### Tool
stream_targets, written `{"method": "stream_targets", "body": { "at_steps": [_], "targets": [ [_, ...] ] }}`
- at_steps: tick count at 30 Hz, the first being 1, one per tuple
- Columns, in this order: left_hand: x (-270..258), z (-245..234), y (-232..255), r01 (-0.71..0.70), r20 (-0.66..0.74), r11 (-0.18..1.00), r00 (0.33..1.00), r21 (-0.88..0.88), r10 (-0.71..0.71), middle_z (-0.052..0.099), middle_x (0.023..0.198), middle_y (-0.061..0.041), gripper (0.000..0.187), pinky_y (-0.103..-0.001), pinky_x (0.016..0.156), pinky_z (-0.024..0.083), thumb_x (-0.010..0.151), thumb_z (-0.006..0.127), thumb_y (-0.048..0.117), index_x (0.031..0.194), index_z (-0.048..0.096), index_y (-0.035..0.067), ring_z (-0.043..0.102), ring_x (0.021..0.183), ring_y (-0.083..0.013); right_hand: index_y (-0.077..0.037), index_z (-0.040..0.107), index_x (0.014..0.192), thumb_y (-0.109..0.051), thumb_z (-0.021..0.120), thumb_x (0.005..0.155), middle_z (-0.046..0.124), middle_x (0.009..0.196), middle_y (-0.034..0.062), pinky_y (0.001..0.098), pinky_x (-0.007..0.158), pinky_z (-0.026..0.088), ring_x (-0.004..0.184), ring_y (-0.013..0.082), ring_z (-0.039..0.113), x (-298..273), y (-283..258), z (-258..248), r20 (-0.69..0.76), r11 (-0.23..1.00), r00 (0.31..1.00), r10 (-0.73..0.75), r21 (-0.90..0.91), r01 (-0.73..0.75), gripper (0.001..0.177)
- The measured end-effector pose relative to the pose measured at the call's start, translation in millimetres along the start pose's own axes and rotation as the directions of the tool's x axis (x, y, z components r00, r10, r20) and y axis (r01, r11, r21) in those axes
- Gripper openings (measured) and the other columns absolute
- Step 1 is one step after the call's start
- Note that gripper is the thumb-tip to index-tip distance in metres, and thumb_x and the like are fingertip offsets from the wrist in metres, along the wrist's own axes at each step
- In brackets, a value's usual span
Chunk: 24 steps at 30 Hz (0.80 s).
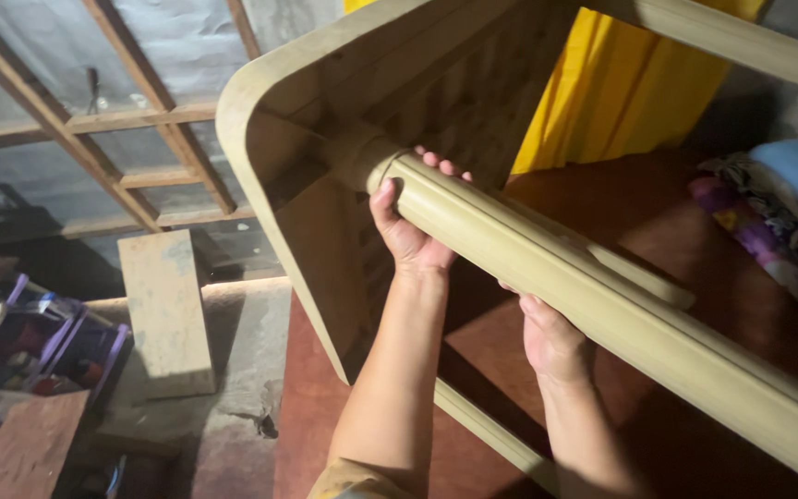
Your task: The person inserts a cylindrical plastic leg into a socket on the underside of a plastic chair seat, then removes it and reinserts it to secure the connection. The person handles the chair and leg by hand without tools.
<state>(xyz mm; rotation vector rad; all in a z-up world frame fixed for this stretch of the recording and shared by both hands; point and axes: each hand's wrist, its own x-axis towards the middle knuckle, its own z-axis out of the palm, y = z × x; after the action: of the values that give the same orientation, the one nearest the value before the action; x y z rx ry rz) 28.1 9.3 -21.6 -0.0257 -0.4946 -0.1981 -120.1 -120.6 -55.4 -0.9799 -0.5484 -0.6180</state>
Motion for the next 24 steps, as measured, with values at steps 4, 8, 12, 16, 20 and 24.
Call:
{"method": "stream_targets", "body": {
  "at_steps": [4,8,12,16,20,24],
  "targets": [
    [-2,7,2,0.013,-0.083,1.000,0.997,0.012,-0.012,0.070,0.114,-0.008,0.051,-0.050,0.106,0.050,0.084,0.071,0.037,0.125,0.062,0.008,0.067,0.106,-0.0266,-0.002,0.071,0.112,-0.009,0.069,0.101,0.072,0.106,0.0095,0.0382,0.094,0.055,0.099,0.0205,0.066,-1,-2,6,-0.016,1.000,1.000,-0.004,-0.007,0.003,0.013],
    [-5,15,2,0.021,-0.121,0.999,0.993,0.038,-0.017,0.070,0.112,-0.009,0.049,-0.049,0.104,0.050,0.085,0.071,0.038,0.122,0.063,0.007,0.067,0.105,-0.0263,-0.006,0.070,0.118,-0.010,0.068,0.098,0.071,0.115,0.0072,0.0401,0.093,0.056,0.106,0.0201,0.067,-8,0,3,-0.114,0.997,0.990,0.079,0.025,-0.077,0.021],
    [-6,26,3,0.027,-0.188,0.998,0.982,0.062,-0.015,0.070,0.108,-0.009,0.045,-0.048,0.099,0.054,0.084,0.073,0.035,0.118,0.064,0.008,0.067,0.101,-0.0269,-0.008,0.069,0.119,-0.011,0.068,0.099,0.070,0.118,0.0056,0.0398,0.091,0.057,0.109,0.0190,0.066,-12,3,4,-0.170,0.995,0.981,0.096,0.044,-0.090,0.019],
    [-5,40,5,0.057,-0.364,0.998,0.931,0.041,-0.039,0.072,0.103,-0.012,0.043,-0.040,0.090,0.058,0.082,0.075,0.032,0.112,0.064,0.004,0.068,0.097,-0.0278,-0.010,0.067,0.122,-0.015,0.066,0.099,0.070,0.121,0.0035,0.0379,0.088,0.056,0.110,0.0163,0.065,-10,0,11,-0.241,0.987,0.958,0.153,0.075,-0.139,0.023],
    [0,54,2,0.056,-0.503,0.978,0.862,0.200,0.053,0.072,0.092,-0.011,0.035,-0.040,0.079,0.059,0.079,0.079,0.028,0.104,0.065,0.008,0.069,0.085,-0.0267,-0.012,0.066,0.123,-0.022,0.066,0.101,0.070,0.121,0.0029,0.0369,0.084,0.053,0.111,0.0167,0.064,-8,-7,19,-0.310,0.978,0.928,0.208,0.083,-0.192,0.024],
    [0,64,-1,0.043,-0.555,0.964,0.824,0.264,0.115,0.071,0.087,-0.011,0.030,-0.041,0.073,0.059,0.079,0.081,0.027,0.098,0.065,0.010,0.069,0.078,-0.0249,-0.013,0.066,0.123,-0.028,0.063,0.100,0.071,0.118,0.0039,0.0357,0.082,0.052,0.107,0.0199,0.066,-8,-8,21,-0.380,0.953,0.874,0.304,0.108,-0.284,0.027]
  ]
}}
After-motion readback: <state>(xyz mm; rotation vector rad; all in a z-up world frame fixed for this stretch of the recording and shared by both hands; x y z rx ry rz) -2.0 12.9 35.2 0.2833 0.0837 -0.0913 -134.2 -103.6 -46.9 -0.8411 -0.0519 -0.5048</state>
